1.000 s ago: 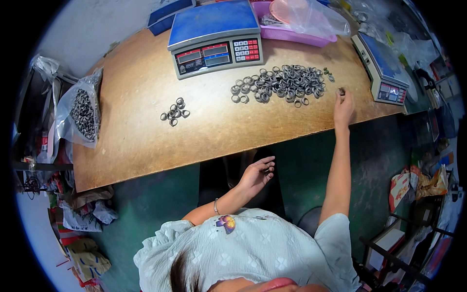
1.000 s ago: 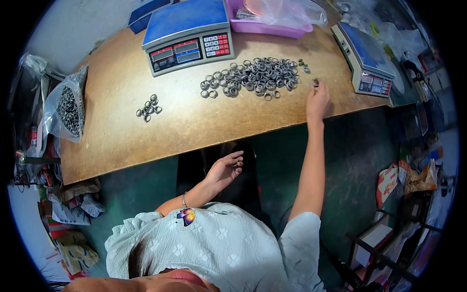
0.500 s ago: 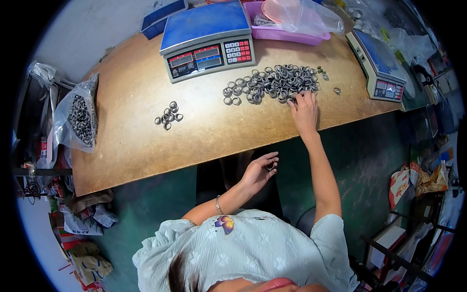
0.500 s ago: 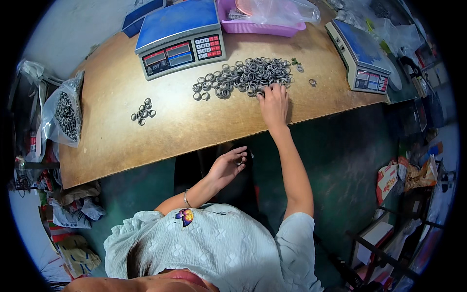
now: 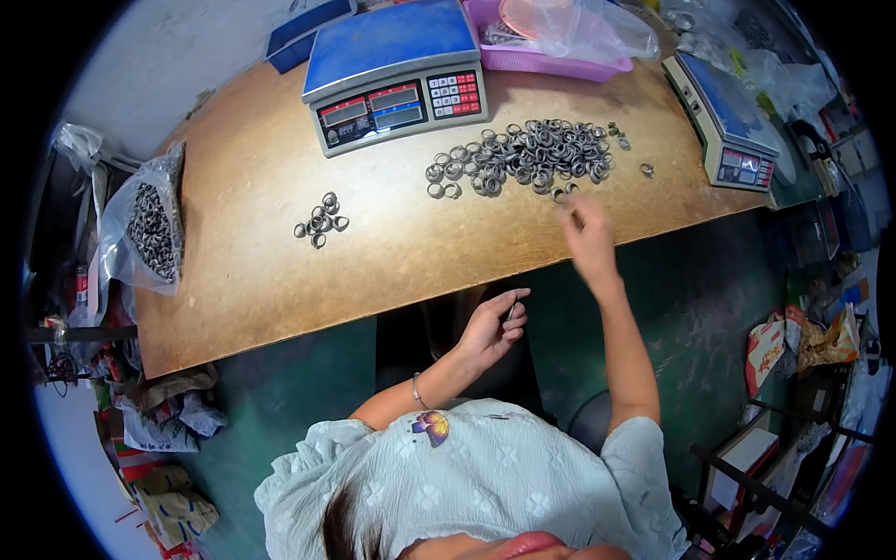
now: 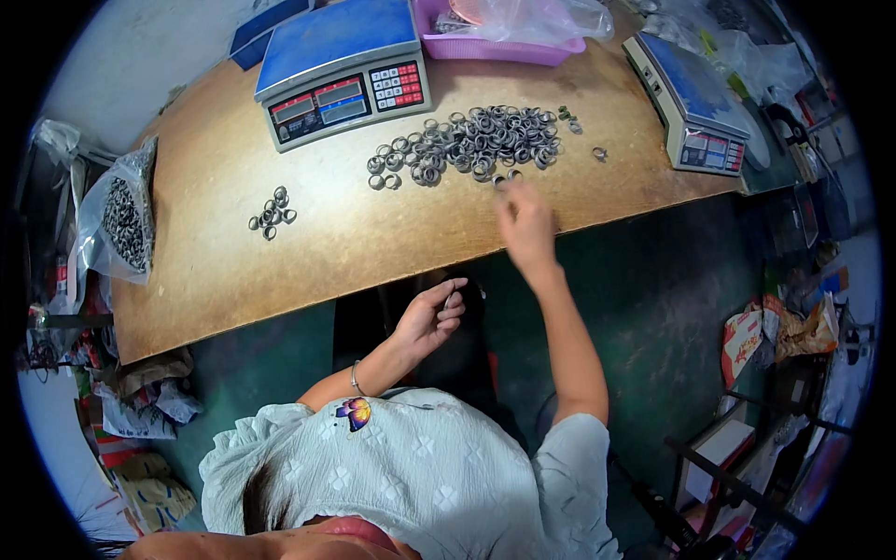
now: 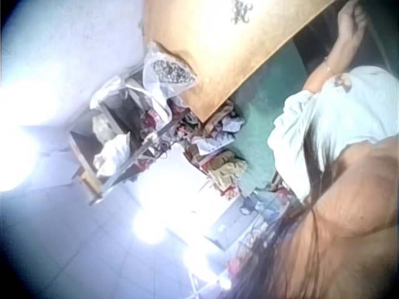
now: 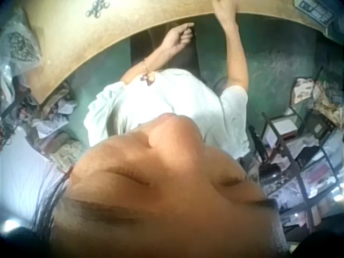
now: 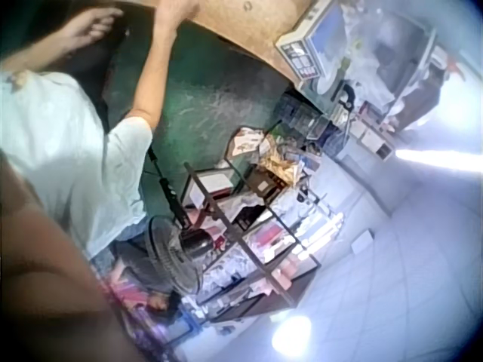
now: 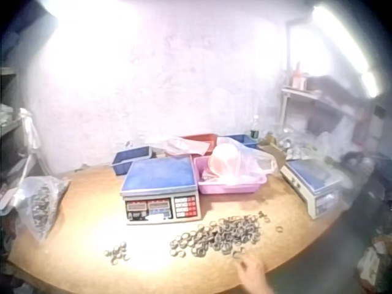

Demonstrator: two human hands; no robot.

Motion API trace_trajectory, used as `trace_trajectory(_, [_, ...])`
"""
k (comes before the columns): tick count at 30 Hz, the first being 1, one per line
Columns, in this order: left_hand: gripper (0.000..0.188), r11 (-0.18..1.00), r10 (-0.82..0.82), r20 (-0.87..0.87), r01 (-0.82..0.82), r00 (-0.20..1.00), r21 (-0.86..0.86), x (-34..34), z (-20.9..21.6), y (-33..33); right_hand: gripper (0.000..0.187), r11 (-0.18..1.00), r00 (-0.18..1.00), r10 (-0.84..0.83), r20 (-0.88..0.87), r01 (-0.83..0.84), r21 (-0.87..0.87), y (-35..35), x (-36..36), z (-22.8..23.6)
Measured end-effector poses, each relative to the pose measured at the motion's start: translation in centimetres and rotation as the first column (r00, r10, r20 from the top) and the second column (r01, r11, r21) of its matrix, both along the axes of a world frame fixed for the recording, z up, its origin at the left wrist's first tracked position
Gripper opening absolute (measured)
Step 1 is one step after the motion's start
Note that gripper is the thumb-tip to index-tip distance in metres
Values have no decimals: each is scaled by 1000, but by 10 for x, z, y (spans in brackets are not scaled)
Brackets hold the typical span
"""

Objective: The person picks up metal rings from a pile and a plastic bag, placing them into smaller groups on a wooden desk near a digital scale.

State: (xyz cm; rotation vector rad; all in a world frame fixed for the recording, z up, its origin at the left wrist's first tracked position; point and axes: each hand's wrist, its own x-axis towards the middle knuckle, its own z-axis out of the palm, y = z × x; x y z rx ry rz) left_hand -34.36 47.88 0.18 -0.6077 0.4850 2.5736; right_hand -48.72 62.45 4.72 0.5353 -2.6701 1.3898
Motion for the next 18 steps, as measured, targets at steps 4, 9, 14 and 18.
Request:
trace_trajectory(4, [22,968,80,201,-28,976,-250,7,-30,-6,24,936,912,-93,-401,217,276,11,-36,-25])
trace_trajectory(9, [4,736,566,343,-272,749,-619,31,-212,-57,21,958,940,-74,-333,161,239,10,-25,-27])
trace_trajectory(14, [24,722,456,400,-68,795,-689,30,-224,-71,19,1000,999,24,21,-24,-20,6,5,-9])
trace_trajectory(18, [36,970,150,250,-93,956,-224,18,-70,-33,21,952,953,303,12,-302,-56,1,49,12])
